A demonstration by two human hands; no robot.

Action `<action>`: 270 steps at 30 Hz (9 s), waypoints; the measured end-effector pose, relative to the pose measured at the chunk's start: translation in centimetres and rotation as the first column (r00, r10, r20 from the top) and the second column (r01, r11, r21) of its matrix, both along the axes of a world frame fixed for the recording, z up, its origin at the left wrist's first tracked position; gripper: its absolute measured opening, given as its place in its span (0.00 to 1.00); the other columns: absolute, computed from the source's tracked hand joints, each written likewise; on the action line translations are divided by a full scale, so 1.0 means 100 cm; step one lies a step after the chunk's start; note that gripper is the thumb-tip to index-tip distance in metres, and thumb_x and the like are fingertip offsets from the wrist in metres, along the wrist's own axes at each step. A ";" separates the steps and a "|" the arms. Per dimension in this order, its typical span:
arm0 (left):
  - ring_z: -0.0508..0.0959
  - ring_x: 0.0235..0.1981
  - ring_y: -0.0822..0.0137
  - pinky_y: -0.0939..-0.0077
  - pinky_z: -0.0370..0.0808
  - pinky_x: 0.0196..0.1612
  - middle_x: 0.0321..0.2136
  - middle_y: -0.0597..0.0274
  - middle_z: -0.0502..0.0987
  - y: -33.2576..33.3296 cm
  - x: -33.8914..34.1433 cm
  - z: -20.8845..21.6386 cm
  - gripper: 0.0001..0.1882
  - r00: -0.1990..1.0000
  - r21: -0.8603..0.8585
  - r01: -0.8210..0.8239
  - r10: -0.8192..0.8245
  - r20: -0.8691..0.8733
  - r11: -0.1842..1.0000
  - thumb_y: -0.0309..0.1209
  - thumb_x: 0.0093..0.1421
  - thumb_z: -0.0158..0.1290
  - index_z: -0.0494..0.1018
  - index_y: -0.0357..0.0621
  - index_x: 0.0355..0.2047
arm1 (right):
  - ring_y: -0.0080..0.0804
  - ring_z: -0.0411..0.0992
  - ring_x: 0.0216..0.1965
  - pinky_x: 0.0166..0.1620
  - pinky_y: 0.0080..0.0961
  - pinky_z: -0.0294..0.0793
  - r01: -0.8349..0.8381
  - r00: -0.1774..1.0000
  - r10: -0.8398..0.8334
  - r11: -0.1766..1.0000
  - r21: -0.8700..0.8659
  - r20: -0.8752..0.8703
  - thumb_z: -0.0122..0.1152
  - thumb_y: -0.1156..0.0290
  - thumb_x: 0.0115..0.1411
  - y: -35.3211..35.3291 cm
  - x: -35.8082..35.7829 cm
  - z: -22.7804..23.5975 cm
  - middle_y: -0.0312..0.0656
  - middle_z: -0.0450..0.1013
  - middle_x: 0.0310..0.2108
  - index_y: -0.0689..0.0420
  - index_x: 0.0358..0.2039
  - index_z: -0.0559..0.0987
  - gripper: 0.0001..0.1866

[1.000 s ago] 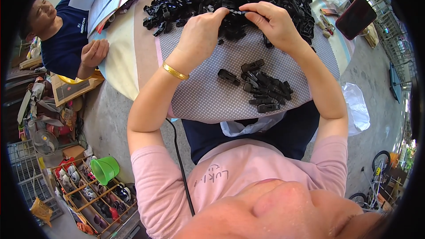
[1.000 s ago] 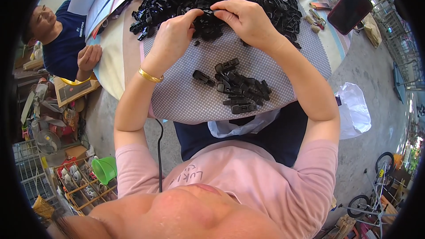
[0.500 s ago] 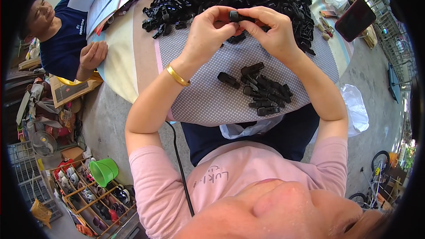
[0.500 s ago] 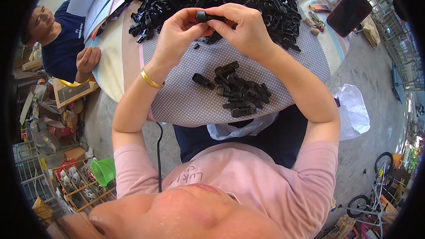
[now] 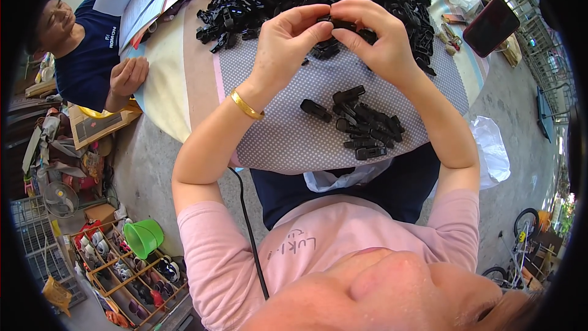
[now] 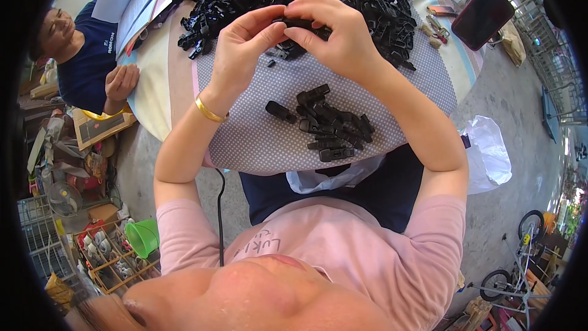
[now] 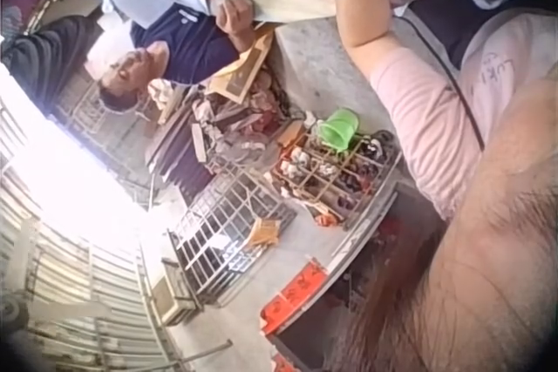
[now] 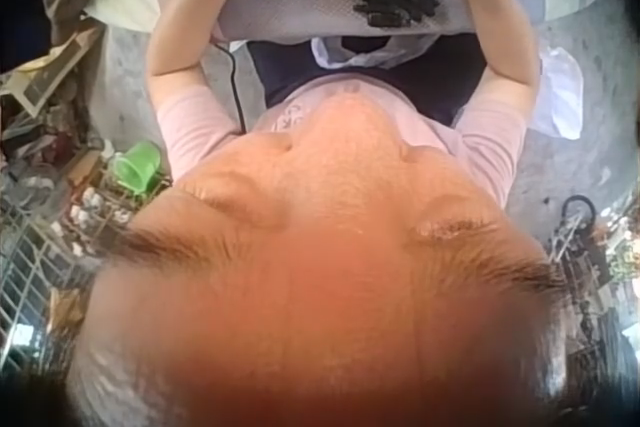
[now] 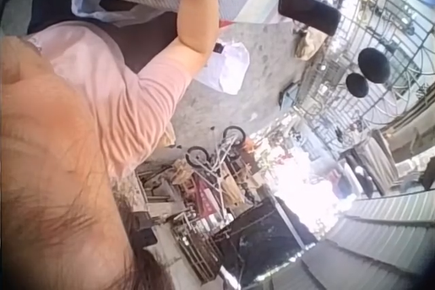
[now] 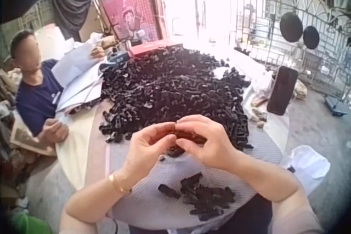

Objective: Sort and inspect small black plastic parts.

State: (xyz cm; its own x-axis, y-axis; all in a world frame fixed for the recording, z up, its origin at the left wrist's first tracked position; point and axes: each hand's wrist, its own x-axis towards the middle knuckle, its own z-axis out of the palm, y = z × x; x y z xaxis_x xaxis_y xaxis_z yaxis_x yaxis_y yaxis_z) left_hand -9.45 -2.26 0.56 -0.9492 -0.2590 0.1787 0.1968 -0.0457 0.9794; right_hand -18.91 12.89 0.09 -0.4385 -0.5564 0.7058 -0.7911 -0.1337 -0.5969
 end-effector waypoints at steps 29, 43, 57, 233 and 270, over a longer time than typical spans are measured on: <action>0.73 0.39 0.59 0.70 0.71 0.41 0.32 0.57 0.75 -0.015 0.003 -0.001 0.12 0.996 -0.963 0.057 -0.077 0.037 0.263 0.23 0.48 0.56 0.74 0.38 0.35 | 0.32 0.66 0.40 0.46 0.27 0.68 0.032 0.963 0.166 0.711 0.703 -0.212 0.66 0.71 0.43 0.032 -0.028 0.012 0.34 0.72 0.33 0.57 0.30 0.79 0.12; 0.77 0.29 0.70 0.79 0.73 0.35 0.26 0.58 0.76 -0.016 0.004 0.014 0.22 0.998 -0.799 0.006 0.052 0.046 0.601 0.18 0.50 0.54 0.68 0.43 0.47 | 0.34 0.70 0.33 0.39 0.26 0.70 -0.130 0.985 0.170 0.858 0.497 -0.036 0.62 0.71 0.45 0.022 -0.025 0.008 0.41 0.74 0.29 0.57 0.37 0.78 0.15; 0.77 0.33 0.73 0.82 0.74 0.38 0.31 0.60 0.77 -0.031 -0.006 0.008 0.12 0.972 -0.304 0.039 0.034 0.234 0.952 0.26 0.57 0.52 0.72 0.32 0.40 | 0.29 0.73 0.28 0.31 0.23 0.73 0.069 0.971 0.033 0.910 0.408 -0.238 0.65 0.67 0.49 0.011 -0.013 0.003 0.39 0.73 0.27 0.59 0.34 0.79 0.13; 0.74 0.32 0.78 0.86 0.73 0.36 0.34 0.65 0.76 0.004 0.013 0.019 0.13 0.938 -0.392 0.347 -0.314 0.147 0.852 0.22 0.51 0.57 0.75 0.36 0.39 | 0.22 0.74 0.33 0.40 0.17 0.74 -0.432 0.864 0.294 0.850 0.301 0.408 0.61 0.71 0.55 0.044 -0.037 0.035 0.40 0.76 0.32 0.62 0.40 0.77 0.13; 0.78 0.39 0.63 0.70 0.77 0.45 0.37 0.52 0.76 0.001 -0.005 -0.005 0.15 0.972 0.326 0.214 -0.232 0.017 0.921 0.22 0.59 0.47 0.67 0.34 0.48 | 0.22 0.74 0.36 0.39 0.16 0.74 -0.150 0.878 0.202 0.977 -0.150 0.433 0.64 0.74 0.52 0.009 -0.008 0.003 0.40 0.75 0.33 0.61 0.37 0.75 0.12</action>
